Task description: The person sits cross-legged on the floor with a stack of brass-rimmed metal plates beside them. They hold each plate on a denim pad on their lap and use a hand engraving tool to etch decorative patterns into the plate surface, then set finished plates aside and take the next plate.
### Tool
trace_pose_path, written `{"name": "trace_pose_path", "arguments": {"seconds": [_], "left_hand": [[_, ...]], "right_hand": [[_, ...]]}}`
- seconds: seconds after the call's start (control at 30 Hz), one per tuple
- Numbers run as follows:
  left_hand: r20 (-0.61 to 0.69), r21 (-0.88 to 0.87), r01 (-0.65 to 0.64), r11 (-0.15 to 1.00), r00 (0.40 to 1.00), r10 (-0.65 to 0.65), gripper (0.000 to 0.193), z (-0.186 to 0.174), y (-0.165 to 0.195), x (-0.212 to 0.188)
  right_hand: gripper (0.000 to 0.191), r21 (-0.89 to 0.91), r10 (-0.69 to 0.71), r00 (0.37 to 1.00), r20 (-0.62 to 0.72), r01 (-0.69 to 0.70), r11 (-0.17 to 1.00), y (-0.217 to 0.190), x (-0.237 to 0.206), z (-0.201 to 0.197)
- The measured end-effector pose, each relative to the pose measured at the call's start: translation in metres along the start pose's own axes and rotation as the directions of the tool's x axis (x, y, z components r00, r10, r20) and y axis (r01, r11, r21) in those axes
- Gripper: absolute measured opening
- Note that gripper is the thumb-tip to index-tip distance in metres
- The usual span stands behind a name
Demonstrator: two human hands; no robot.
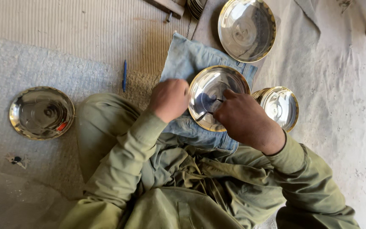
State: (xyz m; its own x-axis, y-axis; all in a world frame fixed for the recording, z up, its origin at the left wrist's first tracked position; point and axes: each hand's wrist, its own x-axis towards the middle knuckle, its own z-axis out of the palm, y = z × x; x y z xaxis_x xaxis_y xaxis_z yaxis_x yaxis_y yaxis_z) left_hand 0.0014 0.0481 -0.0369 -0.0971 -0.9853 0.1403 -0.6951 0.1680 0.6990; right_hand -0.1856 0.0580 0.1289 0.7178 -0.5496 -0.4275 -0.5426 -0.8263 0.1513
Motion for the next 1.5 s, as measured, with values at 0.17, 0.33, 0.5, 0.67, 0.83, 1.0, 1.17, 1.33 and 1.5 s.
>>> {"name": "trace_pose_path", "arguments": {"seconds": [0.17, 0.33, 0.5, 0.67, 0.83, 1.0, 1.17, 1.33, 1.5], "left_hand": [[-0.185, 0.041, -0.211, 0.977, 0.959, 0.215, 0.023, 0.011, 0.031, 0.073], [-0.214, 0.070, -0.131, 0.989, 0.966, 0.143, 0.022, -0.005, 0.034, 0.021], [-0.052, 0.088, -0.070, 0.994, 0.996, 0.075, 0.022, 0.005, 0.011, -0.017], [-0.150, 0.128, -0.284, 0.950, 0.941, 0.302, 0.021, 0.023, 0.024, 0.082], [0.184, 0.015, -0.673, 0.739, 0.729, 0.660, 0.014, 0.045, 0.082, 0.150], [0.376, -0.045, -0.691, 0.722, 0.658, 0.653, 0.007, 0.069, 0.107, 0.153], [0.260, -0.005, -0.721, 0.692, 0.668, 0.698, 0.011, 0.049, 0.094, 0.133], [-0.095, -0.191, -0.643, 0.742, 0.764, 0.638, 0.012, -0.027, 0.035, 0.100], [-0.509, -0.070, -0.351, 0.934, 0.818, 0.269, 0.006, -0.106, -0.102, 0.057]], "right_hand": [[0.015, -0.001, 0.000, 0.999, 0.041, 0.000, 1.000, 0.001, -0.001, -0.003], [0.014, -0.018, 0.001, 1.000, 0.004, -0.001, 1.000, 0.004, -0.002, 0.000], [0.014, 0.008, -0.020, 1.000, -0.024, 0.020, 1.000, 0.008, -0.003, 0.005], [0.015, -0.001, -0.007, 1.000, 0.011, 0.007, 1.000, 0.012, -0.007, 0.004], [0.016, 0.049, -0.008, 1.000, 0.009, 0.007, 0.999, 0.017, -0.011, 0.004], [0.023, 0.073, -0.032, 0.999, -0.028, 0.034, 0.997, 0.022, -0.012, 0.005], [0.033, 0.223, 0.048, 0.982, -0.181, -0.007, 0.975, 0.020, -0.026, 0.008], [0.032, 0.795, 0.408, 0.792, -0.454, 0.153, 0.588, 0.016, -0.075, 0.046], [0.040, 0.443, 0.862, 0.312, -0.401, 0.889, -0.116, -0.017, -0.082, 0.148]]}}
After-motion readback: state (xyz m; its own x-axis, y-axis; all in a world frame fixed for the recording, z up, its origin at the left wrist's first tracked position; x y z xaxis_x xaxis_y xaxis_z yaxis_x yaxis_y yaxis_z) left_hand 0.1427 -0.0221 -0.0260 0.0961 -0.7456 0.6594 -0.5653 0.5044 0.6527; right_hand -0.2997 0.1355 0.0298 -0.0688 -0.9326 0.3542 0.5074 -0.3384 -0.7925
